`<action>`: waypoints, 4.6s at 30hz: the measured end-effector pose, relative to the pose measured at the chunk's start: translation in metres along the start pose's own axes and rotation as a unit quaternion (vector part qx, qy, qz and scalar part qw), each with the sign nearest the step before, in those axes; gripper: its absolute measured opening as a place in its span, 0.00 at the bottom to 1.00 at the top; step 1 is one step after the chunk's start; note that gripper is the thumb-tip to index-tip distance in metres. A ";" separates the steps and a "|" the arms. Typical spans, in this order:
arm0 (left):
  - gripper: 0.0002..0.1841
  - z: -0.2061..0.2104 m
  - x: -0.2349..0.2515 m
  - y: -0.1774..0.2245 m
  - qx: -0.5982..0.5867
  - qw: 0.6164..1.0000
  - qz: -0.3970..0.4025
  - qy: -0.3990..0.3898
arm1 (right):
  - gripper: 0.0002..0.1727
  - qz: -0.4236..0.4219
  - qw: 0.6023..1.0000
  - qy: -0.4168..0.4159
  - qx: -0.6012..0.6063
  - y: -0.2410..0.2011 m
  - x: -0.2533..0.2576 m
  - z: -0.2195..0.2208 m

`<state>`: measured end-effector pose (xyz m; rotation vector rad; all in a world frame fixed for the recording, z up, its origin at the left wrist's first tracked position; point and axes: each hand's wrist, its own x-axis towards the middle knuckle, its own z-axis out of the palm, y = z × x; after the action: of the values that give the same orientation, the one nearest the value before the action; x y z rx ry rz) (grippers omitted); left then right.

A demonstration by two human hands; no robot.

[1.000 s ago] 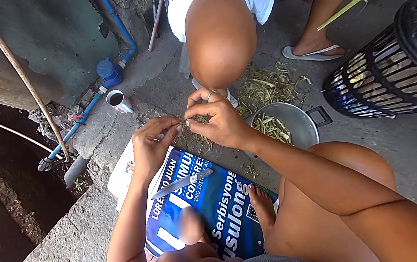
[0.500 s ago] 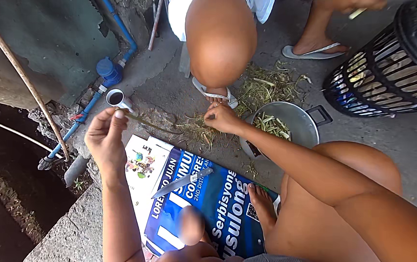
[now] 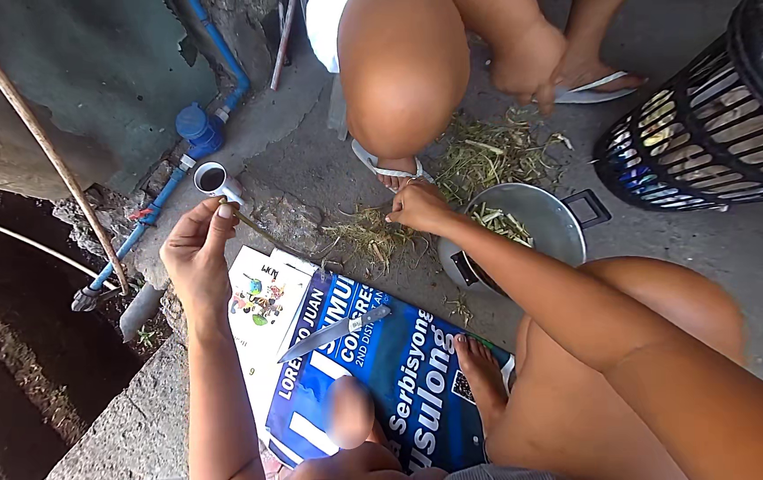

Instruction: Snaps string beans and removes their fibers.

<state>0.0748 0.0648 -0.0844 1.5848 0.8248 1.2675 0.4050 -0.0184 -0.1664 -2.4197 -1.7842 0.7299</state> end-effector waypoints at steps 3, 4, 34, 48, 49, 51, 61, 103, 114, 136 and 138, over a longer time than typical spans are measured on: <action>0.08 0.006 -0.002 -0.001 0.001 0.999 0.006 -0.046 | 0.16 0.008 0.999 -0.032 0.017 -0.001 -0.002 -0.007; 0.08 0.008 -0.003 -0.001 0.002 0.998 0.007 -0.063 | 0.22 0.012 0.998 -0.048 0.032 -0.002 -0.003 -0.008; 0.17 0.072 -0.028 -0.019 0.144 0.947 -0.120 -0.261 | 0.09 -0.131 0.898 0.109 0.406 -0.083 -0.058 -0.043; 0.16 0.056 -0.016 -0.026 0.182 0.953 -0.160 -0.184 | 0.17 -0.061 0.997 0.015 -0.043 -0.067 -0.053 -0.051; 0.16 0.057 -0.016 -0.026 0.178 0.953 -0.161 -0.185 | 0.16 -0.066 0.997 -0.001 -0.030 -0.064 -0.049 -0.048; 0.16 0.057 -0.016 -0.027 0.171 0.953 -0.162 -0.190 | 0.10 -0.073 0.996 -0.042 0.027 -0.053 -0.039 -0.043; 0.12 0.063 -0.019 -0.034 0.178 0.948 -0.168 -0.203 | 0.11 -0.051 0.983 0.049 0.167 -0.040 -0.031 -0.034; 0.06 0.090 -0.042 -0.028 0.217 0.969 0.083 -0.086 | 0.04 -0.090 0.769 0.068 0.629 -0.090 -0.063 -0.011; 0.07 0.094 -0.040 -0.018 0.228 0.966 0.092 -0.082 | 0.08 0.011 0.599 0.012 0.800 -0.104 -0.068 -0.011; 0.06 0.072 -0.046 -0.029 0.298 0.931 0.016 -0.209 | 0.04 0.121 0.435 0.113 0.885 -0.052 -0.030 -0.021; 0.06 0.068 -0.045 -0.030 0.300 0.932 0.008 -0.206 | 0.03 0.128 0.434 0.121 0.884 -0.043 -0.026 -0.023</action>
<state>0.1309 0.0183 -0.1320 2.2446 0.9736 0.6656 0.3703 -0.0226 -0.1239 -0.9221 0.1353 1.1407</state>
